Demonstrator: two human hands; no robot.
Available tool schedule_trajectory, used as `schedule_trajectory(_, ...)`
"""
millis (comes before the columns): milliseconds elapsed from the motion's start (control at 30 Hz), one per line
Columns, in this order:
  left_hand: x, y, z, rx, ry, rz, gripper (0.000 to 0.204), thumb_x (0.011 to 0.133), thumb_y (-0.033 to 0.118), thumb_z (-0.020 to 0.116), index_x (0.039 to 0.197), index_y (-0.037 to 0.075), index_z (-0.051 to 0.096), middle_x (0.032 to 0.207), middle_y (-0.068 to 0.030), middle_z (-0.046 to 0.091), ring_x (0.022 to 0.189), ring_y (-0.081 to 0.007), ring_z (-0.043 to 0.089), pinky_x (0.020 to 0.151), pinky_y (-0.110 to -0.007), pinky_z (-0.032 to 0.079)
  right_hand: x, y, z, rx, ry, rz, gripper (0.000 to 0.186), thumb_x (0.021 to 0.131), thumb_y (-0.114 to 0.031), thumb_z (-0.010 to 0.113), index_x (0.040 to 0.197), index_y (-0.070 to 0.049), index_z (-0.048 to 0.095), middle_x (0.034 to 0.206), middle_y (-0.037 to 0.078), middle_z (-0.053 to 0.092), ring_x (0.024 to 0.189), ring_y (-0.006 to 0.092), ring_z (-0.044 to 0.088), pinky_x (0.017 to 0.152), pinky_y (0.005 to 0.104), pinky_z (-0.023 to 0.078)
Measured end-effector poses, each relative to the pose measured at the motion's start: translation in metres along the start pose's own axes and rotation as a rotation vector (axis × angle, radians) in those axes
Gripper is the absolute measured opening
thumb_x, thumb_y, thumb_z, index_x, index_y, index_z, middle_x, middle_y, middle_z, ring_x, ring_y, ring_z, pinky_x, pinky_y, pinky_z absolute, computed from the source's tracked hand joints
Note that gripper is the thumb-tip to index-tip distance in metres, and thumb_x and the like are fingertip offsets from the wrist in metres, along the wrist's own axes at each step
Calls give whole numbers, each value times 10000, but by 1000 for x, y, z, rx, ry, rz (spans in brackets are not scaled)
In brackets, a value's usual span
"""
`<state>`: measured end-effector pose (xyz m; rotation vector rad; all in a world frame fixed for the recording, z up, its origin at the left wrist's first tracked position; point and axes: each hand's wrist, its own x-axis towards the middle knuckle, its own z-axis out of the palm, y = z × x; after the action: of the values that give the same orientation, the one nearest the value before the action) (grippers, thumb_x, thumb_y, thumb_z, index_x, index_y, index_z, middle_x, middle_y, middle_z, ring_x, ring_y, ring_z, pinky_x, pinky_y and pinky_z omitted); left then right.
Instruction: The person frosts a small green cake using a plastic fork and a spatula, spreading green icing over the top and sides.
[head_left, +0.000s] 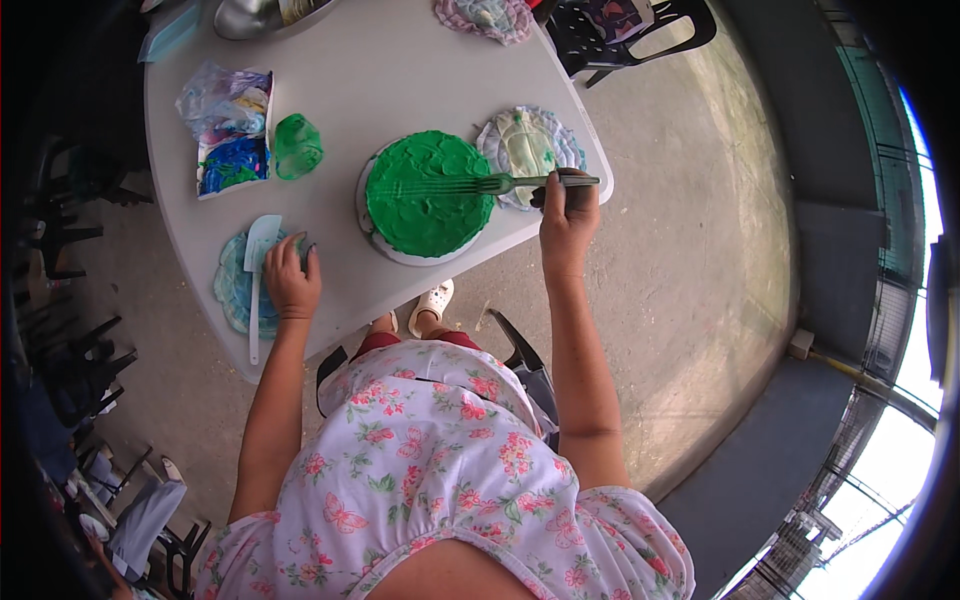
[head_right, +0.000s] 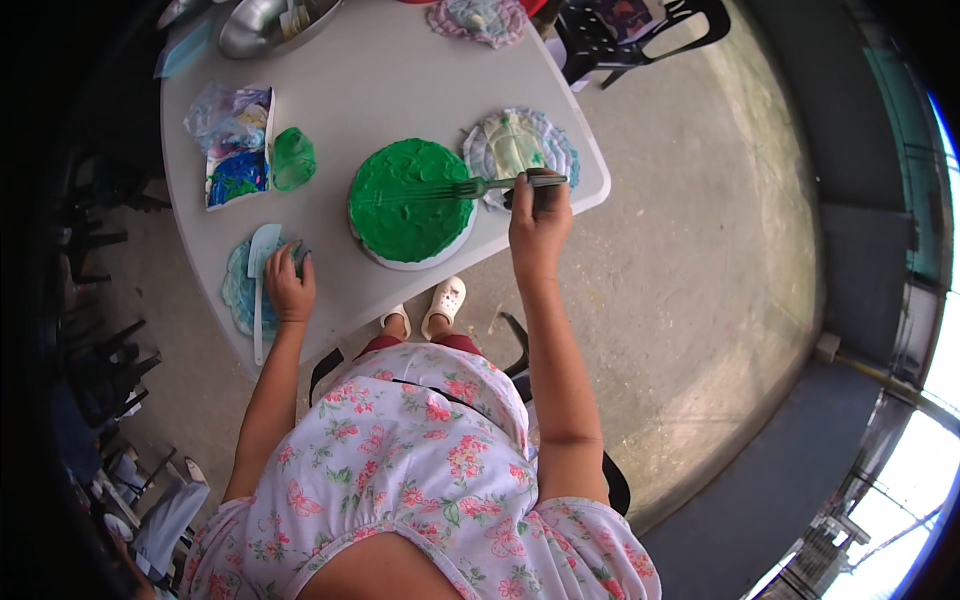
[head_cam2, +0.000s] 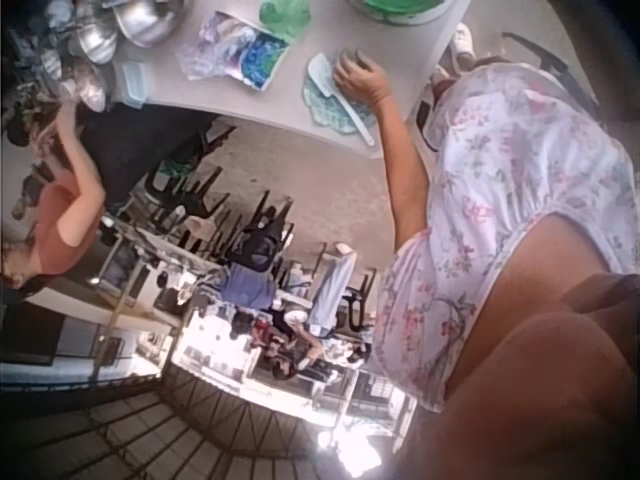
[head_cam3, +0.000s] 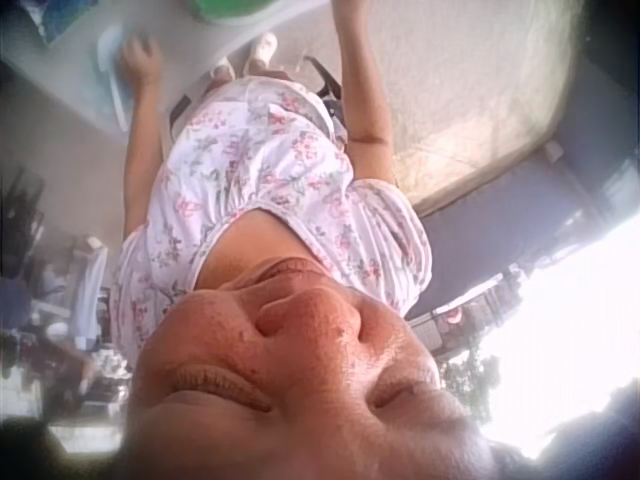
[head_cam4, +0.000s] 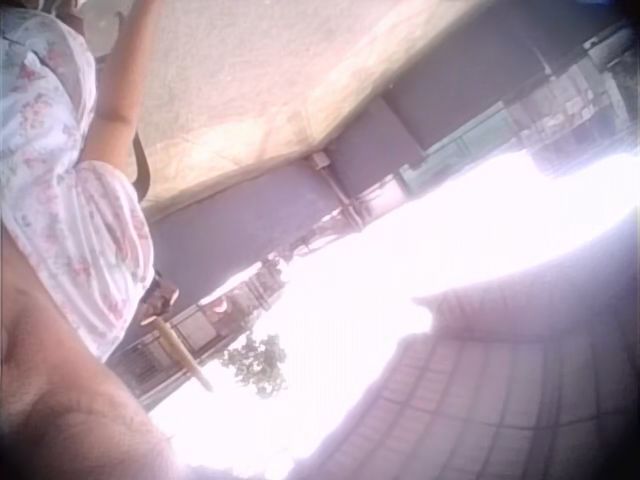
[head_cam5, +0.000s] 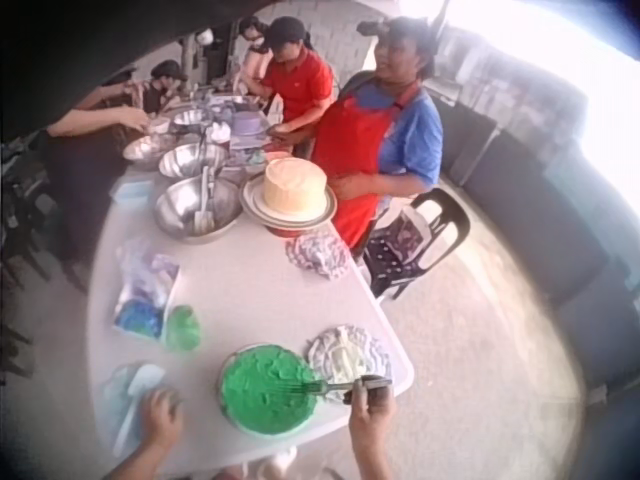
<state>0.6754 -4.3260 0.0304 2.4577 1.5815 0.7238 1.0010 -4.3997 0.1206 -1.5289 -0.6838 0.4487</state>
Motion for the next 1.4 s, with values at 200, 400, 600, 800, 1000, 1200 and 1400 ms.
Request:
schedule_trajectory(200,-1,0,0,14,11,5,255,767,166,561,987,38,550,974,-101,547,910,-286,496,809,-375,388,2,2,-3,9,-4,15,117,831,-36,538,927,6,484,753,40,553,640,79,519,562,215,438)
schedule_trajectory(400,0,2,0,19,2,0,253,769,166,558,986,36,549,975,-104,545,914,-289,495,815,-376,386,4,3,-8,55,1,7,112,834,-35,534,927,3,484,759,43,554,633,80,525,551,219,446)
schedule_trajectory(600,-1,-2,2,35,-3,0,254,770,176,561,983,39,549,970,-107,548,917,-290,493,814,-380,388,4,-8,-14,96,23,3,96,838,-29,531,922,-7,492,750,43,555,600,91,539,540,227,459)
schedule_trajectory(800,-3,-4,2,33,-12,-19,248,770,183,564,977,47,550,977,-102,551,921,-285,493,810,-378,390,-2,-33,-16,180,59,23,98,859,-77,517,922,-3,507,724,51,559,558,98,523,517,234,449)
schedule_trajectory(1000,-1,-2,0,6,7,-19,258,761,186,570,981,54,549,973,-95,551,918,-281,493,810,-375,388,-19,-43,-1,256,-25,97,108,861,-83,513,931,-2,501,738,66,567,572,115,539,520,244,453)
schedule_trajectory(1200,-1,-3,-2,-25,14,-16,263,752,186,577,982,61,551,971,-89,551,916,-278,493,811,-374,385,-36,-47,36,215,-141,144,109,857,-63,516,945,-6,485,742,57,559,603,104,547,556,235,480)
schedule_trajectory(1400,-1,-3,-3,-49,23,-10,262,744,184,581,979,70,552,970,-76,551,914,-268,494,808,-371,383,-42,-41,74,143,-214,100,99,857,-66,512,935,-9,491,719,60,566,588,104,545,556,224,462)
